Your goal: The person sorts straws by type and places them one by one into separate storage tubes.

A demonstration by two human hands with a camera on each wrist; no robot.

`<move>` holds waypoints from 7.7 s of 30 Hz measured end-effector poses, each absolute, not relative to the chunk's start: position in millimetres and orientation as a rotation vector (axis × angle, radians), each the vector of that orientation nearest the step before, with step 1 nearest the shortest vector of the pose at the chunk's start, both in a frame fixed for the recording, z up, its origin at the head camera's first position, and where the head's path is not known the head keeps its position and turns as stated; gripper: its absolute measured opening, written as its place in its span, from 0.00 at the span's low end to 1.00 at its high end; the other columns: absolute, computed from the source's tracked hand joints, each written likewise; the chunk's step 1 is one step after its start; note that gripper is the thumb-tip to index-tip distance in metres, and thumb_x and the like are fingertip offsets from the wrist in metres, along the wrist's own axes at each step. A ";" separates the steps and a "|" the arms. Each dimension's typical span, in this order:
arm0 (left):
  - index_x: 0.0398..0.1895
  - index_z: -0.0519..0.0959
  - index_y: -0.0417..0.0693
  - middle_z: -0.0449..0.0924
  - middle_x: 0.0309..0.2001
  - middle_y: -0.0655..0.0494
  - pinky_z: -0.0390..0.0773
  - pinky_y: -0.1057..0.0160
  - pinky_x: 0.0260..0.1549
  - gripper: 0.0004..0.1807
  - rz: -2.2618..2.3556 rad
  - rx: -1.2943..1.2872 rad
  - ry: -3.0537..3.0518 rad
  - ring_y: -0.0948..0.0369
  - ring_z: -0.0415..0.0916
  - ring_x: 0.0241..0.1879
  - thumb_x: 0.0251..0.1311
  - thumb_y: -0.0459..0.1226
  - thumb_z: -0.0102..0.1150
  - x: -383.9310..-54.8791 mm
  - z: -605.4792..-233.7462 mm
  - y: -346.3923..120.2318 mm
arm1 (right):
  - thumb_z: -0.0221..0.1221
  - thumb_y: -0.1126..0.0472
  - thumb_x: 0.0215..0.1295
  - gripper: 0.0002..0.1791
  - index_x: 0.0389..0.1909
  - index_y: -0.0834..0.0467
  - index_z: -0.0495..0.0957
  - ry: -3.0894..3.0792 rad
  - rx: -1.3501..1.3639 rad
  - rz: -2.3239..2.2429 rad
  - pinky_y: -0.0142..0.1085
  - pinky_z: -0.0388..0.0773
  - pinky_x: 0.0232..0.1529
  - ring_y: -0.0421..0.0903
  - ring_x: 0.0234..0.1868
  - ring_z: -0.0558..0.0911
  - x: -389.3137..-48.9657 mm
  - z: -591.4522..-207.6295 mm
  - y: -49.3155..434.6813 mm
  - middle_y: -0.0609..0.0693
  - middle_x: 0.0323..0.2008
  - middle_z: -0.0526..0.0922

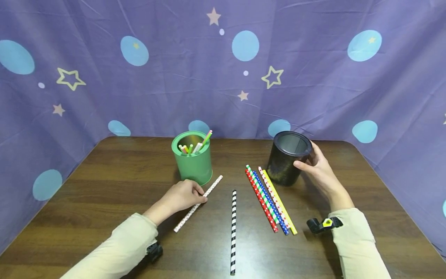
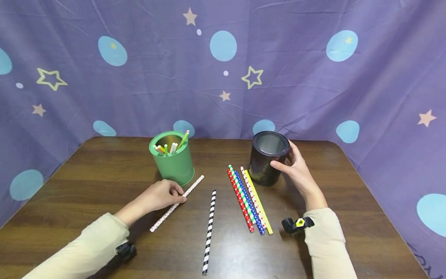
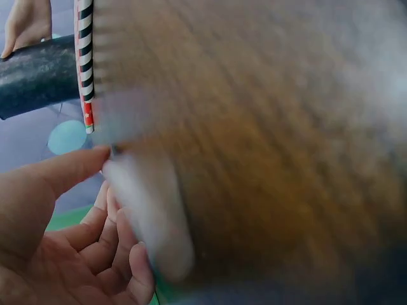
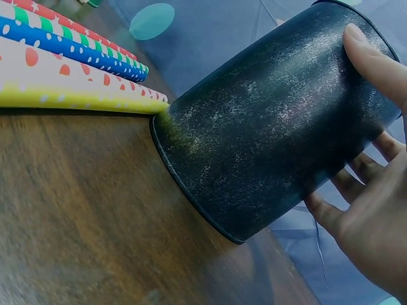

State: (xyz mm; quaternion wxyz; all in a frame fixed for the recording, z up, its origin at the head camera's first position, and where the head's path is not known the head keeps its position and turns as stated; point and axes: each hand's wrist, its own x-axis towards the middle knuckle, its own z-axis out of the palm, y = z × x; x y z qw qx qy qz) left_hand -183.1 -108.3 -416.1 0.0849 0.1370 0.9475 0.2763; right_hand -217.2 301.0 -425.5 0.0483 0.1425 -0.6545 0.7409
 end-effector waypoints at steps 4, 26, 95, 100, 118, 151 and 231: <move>0.26 0.86 0.51 0.81 0.24 0.64 0.76 0.61 0.29 0.03 0.833 0.419 2.825 0.66 0.74 0.25 0.52 0.39 0.69 -183.2 -417.3 -109.2 | 0.63 0.71 0.63 0.46 0.77 0.49 0.52 -1.988 0.471 2.257 0.29 0.70 0.59 0.47 0.68 0.64 -230.0 -443.6 311.5 0.53 0.71 0.61; 0.50 0.82 0.38 0.85 0.45 0.50 0.76 0.56 0.47 0.13 1.538 0.782 2.589 0.56 0.79 0.45 0.67 0.35 0.61 -193.1 -379.8 -81.1 | 0.65 0.71 0.61 0.46 0.76 0.46 0.54 -1.982 0.468 2.264 0.30 0.72 0.58 0.48 0.68 0.65 -249.7 -469.4 330.3 0.54 0.72 0.61; 0.47 0.80 0.36 0.85 0.44 0.44 0.75 0.68 0.44 0.12 2.208 0.784 2.403 0.63 0.78 0.40 0.62 0.32 0.65 -252.4 -351.1 82.7 | 0.59 0.74 0.65 0.39 0.75 0.57 0.56 -2.070 0.423 2.196 0.28 0.70 0.56 0.42 0.60 0.71 -216.2 -423.7 308.1 0.51 0.65 0.68; 0.47 0.81 0.38 0.85 0.44 0.47 0.74 0.71 0.42 0.12 2.118 0.792 2.469 0.64 0.77 0.38 0.63 0.34 0.65 -252.3 -361.6 88.1 | 0.59 0.74 0.65 0.40 0.75 0.57 0.55 -2.063 0.420 2.205 0.28 0.70 0.56 0.42 0.60 0.71 -216.0 -424.0 308.4 0.51 0.65 0.68; 0.55 0.82 0.46 0.86 0.46 0.53 0.76 0.69 0.41 0.17 1.841 0.769 2.570 0.61 0.80 0.39 0.65 0.39 0.64 -247.5 -362.9 69.8 | 0.60 0.73 0.65 0.40 0.75 0.55 0.55 -2.095 0.377 2.196 0.27 0.70 0.57 0.42 0.62 0.70 -218.0 -425.7 309.6 0.52 0.67 0.67; 0.33 0.83 0.59 0.79 0.28 0.69 0.75 0.64 0.33 0.05 1.004 0.724 2.700 0.68 0.75 0.31 0.60 0.47 0.67 -178.4 -403.7 -26.5 | 0.61 0.72 0.65 0.40 0.75 0.56 0.55 -2.116 0.360 2.177 0.27 0.70 0.56 0.41 0.61 0.70 -218.0 -426.3 309.4 0.54 0.67 0.66; 0.44 0.84 0.48 0.85 0.34 0.61 0.77 0.60 0.39 0.11 1.258 0.593 2.780 0.64 0.79 0.36 0.65 0.43 0.61 -185.8 -351.6 -29.1 | 0.61 0.70 0.66 0.40 0.75 0.57 0.55 -2.186 0.329 2.125 0.27 0.69 0.56 0.42 0.60 0.69 -215.4 -426.7 308.4 0.52 0.63 0.69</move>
